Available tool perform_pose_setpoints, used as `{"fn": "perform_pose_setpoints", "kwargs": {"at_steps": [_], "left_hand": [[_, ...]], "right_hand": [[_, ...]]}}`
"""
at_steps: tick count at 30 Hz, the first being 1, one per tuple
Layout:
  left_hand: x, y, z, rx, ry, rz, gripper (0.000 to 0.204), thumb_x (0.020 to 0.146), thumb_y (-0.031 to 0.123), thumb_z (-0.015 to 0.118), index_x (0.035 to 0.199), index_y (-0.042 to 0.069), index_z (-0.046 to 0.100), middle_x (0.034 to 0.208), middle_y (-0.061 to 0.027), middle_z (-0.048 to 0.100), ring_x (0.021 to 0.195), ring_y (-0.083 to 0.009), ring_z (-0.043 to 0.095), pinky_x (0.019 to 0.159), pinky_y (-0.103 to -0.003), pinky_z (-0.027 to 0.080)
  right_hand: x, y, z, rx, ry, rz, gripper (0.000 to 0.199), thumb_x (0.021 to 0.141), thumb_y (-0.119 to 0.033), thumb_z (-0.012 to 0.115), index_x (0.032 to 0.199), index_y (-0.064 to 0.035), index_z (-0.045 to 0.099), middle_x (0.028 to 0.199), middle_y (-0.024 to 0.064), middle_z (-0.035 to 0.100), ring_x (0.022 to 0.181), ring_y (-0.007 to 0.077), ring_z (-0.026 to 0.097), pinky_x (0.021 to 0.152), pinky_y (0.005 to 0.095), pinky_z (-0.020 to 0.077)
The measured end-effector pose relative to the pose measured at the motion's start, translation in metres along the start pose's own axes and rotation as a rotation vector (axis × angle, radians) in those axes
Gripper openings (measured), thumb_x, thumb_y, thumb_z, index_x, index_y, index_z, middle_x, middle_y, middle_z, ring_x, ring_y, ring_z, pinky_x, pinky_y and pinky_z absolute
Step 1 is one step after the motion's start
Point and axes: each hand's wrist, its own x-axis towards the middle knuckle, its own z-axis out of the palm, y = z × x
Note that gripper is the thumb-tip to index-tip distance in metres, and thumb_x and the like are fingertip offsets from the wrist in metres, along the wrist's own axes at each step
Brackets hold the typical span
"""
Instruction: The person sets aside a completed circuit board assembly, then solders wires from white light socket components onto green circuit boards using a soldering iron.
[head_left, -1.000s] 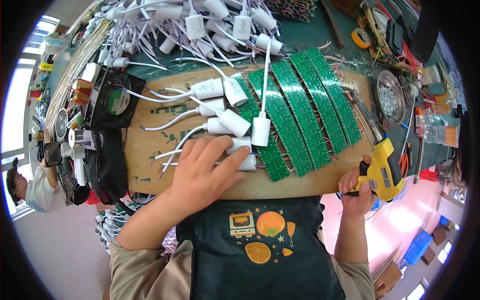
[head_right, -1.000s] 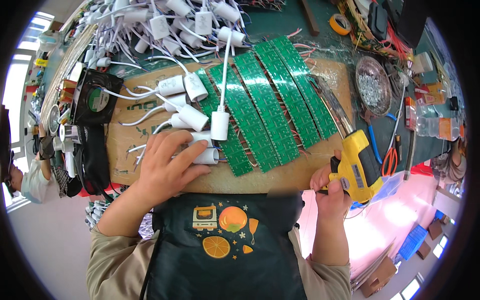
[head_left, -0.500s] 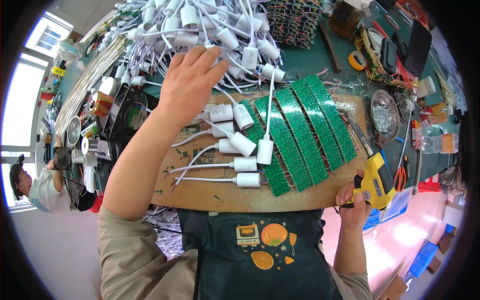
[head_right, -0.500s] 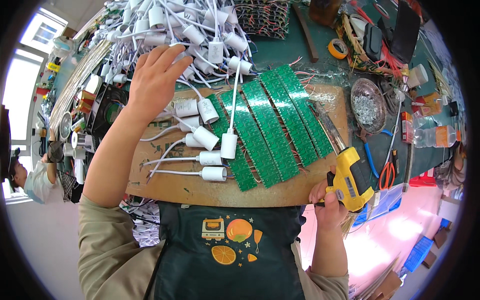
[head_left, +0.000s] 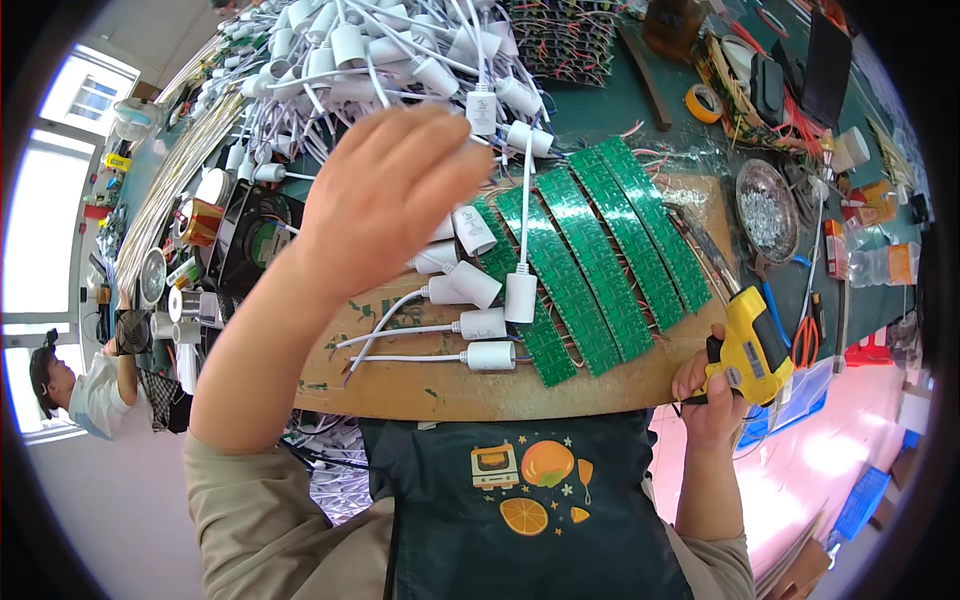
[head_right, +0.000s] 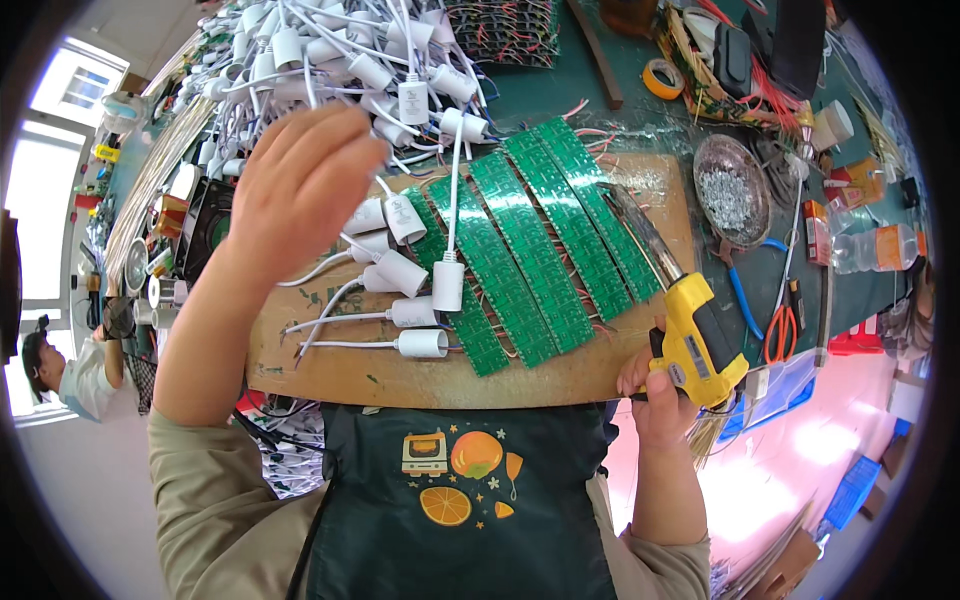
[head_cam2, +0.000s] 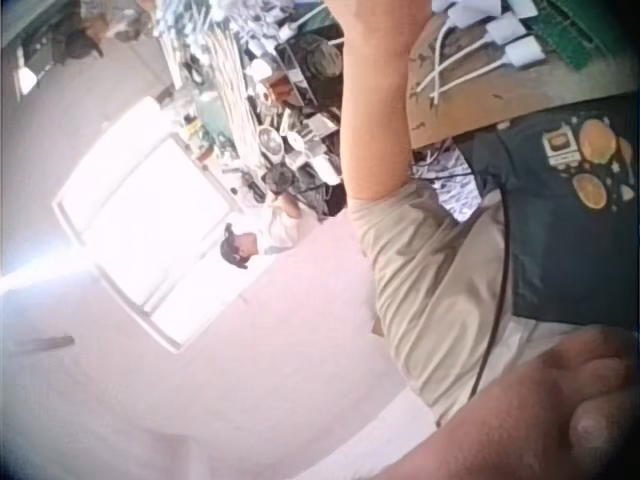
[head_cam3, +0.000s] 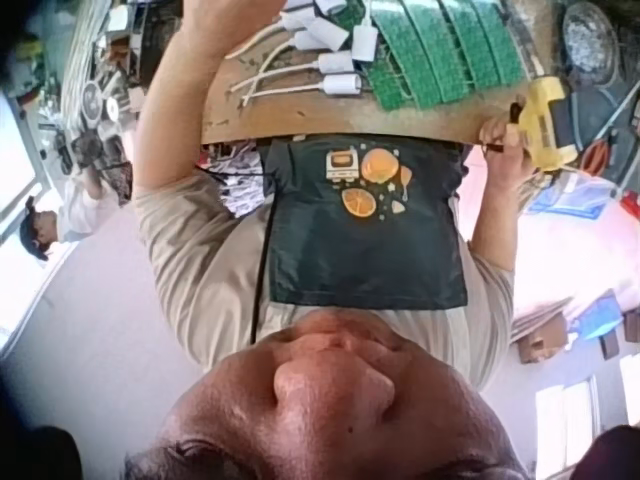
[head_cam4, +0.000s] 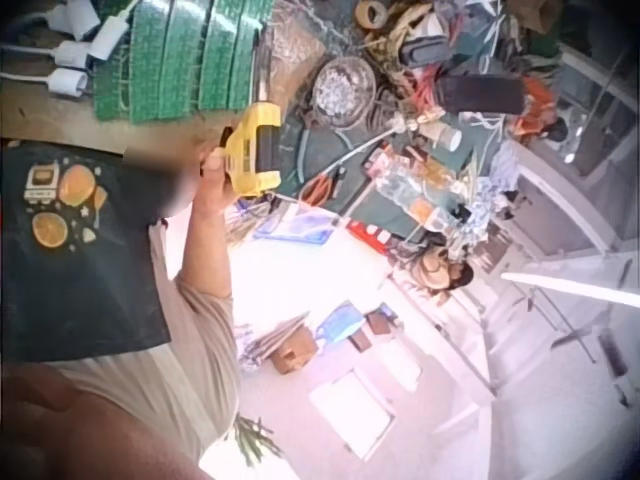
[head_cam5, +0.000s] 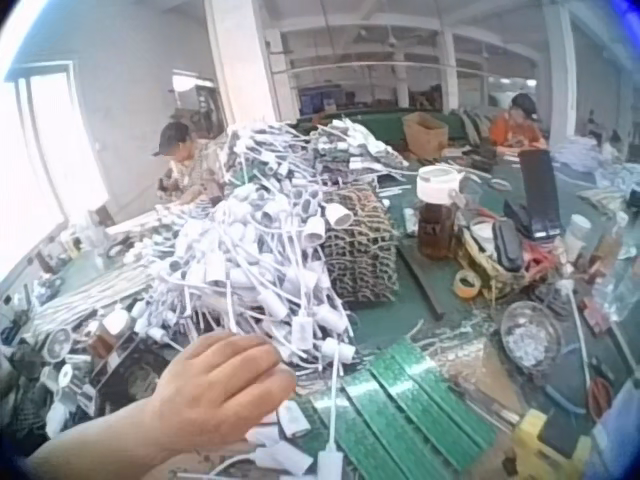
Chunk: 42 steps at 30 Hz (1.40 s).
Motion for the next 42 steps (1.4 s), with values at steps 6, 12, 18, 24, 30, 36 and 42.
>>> {"fn": "perform_pose_setpoints", "kwargs": {"at_steps": [6,12,18,24,30,36,42], "left_hand": [[0.01,0.101,-0.073,-0.065,-0.086,0.063,0.033,0.075,0.007,0.073,0.108,0.011,0.07,0.104,-0.0094,0.062,0.079,-0.0229,0.063,0.062,-0.034,0.048],[-0.029,0.145,-0.052,-0.462,-0.245,-0.231,0.036,0.071,0.007,0.076,0.106,0.011,0.07,0.103,-0.0086,0.062,0.074,-0.0204,0.06,0.058,-0.033,0.043],[-0.069,0.17,-0.014,-0.395,-0.287,-0.309,0.034,0.073,0.016,0.069,0.106,0.009,0.068,0.103,-0.0077,0.058,0.08,-0.0199,0.057,0.064,-0.033,0.044],[-0.074,0.176,0.001,-0.306,-0.185,-0.327,0.033,0.067,0.008,0.078,0.099,0.013,0.071,0.098,-0.0059,0.059,0.076,-0.0202,0.057,0.065,-0.033,0.042],[-0.075,0.179,0.007,-0.3,-0.126,-0.36,0.035,0.064,0.005,0.079,0.098,0.011,0.071,0.099,-0.0066,0.058,0.073,-0.0213,0.057,0.062,-0.033,0.043],[-0.075,0.184,0.01,-0.349,-0.114,-0.411,0.035,0.065,0.001,0.078,0.098,0.01,0.07,0.098,-0.0068,0.058,0.068,-0.0218,0.055,0.06,-0.034,0.043],[-0.077,0.184,0.013,-0.395,-0.061,-0.435,0.038,0.064,-0.002,0.079,0.099,0.009,0.069,0.098,-0.0069,0.058,0.066,-0.0218,0.053,0.057,-0.034,0.041]], "right_hand": [[0.004,0.004,0.001,-0.041,-0.025,-0.064,0.071,0.094,-0.036,0.07,0.144,0.005,0.04,0.07,0.0028,0.05,0.057,0.0135,0.048,0.053,0.0283,0.0401],[0.004,0.003,-0.003,-0.046,-0.057,-0.09,0.072,0.094,-0.037,0.069,0.144,0.0051,0.039,0.07,0.0029,0.05,0.057,0.0132,0.048,0.052,0.0284,0.0402],[-0.009,-0.001,-0.001,-0.075,-0.127,-0.089,0.075,0.093,-0.043,0.072,0.143,0.0036,0.041,0.07,0.002,0.049,0.056,0.013,0.048,0.051,0.0279,0.0405],[-0.052,-0.005,0.003,-0.127,-0.225,0.027,0.055,0.087,-0.044,0.079,0.111,0.0014,0.06,0.075,0.0035,0.059,0.062,0.0146,0.058,0.054,0.0292,0.0456],[-0.076,-0.003,-0.005,-0.216,-0.361,0.119,0.033,0.088,-0.033,0.076,0.082,-0.0046,0.062,0.07,0.0044,0.059,0.061,0.0183,0.057,0.056,0.0315,0.0442],[-0.09,0.0,-0.027,-0.346,-0.529,0.231,0.031,0.084,-0.033,0.077,0.082,-0.006,0.062,0.07,0.0068,0.059,0.06,0.0256,0.059,0.055,0.0344,0.0453],[-0.092,-0.004,-0.022,-0.447,-0.497,0.176,0.034,0.086,-0.036,0.074,0.092,-0.0031,0.065,0.071,0.0055,0.059,0.058,0.0266,0.058,0.054,0.0358,0.0458]]}}
